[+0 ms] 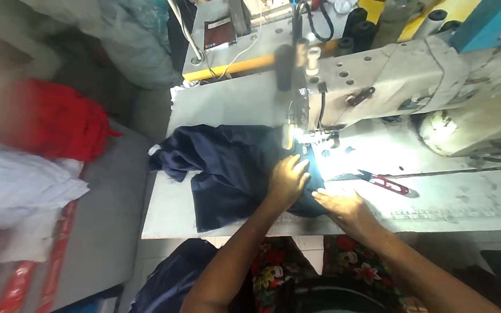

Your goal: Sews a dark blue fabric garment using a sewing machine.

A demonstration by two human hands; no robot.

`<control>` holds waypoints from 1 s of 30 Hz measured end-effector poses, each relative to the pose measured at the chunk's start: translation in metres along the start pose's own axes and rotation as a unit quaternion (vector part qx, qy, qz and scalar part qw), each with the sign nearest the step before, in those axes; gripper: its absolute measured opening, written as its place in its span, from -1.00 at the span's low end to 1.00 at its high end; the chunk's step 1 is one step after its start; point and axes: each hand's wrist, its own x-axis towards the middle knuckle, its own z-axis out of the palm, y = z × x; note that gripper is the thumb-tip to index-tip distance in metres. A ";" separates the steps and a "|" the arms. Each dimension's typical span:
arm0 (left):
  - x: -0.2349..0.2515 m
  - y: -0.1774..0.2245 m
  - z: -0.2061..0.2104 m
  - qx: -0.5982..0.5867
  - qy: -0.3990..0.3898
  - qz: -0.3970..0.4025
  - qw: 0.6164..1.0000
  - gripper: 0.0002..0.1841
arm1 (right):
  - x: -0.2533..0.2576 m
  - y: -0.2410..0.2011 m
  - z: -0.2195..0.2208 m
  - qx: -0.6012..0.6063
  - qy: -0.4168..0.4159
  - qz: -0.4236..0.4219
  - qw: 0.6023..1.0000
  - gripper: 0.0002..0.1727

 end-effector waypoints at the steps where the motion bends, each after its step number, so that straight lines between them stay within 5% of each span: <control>1: 0.000 -0.001 0.001 0.001 0.004 0.003 1.000 -0.64 | 0.000 0.000 0.000 -0.003 0.002 -0.002 1.000 -0.71; 30: 0.002 -0.003 0.009 -0.005 0.018 0.002 1.000 -0.61 | -0.001 0.000 -0.001 -0.061 -0.013 -0.033 0.997 -0.67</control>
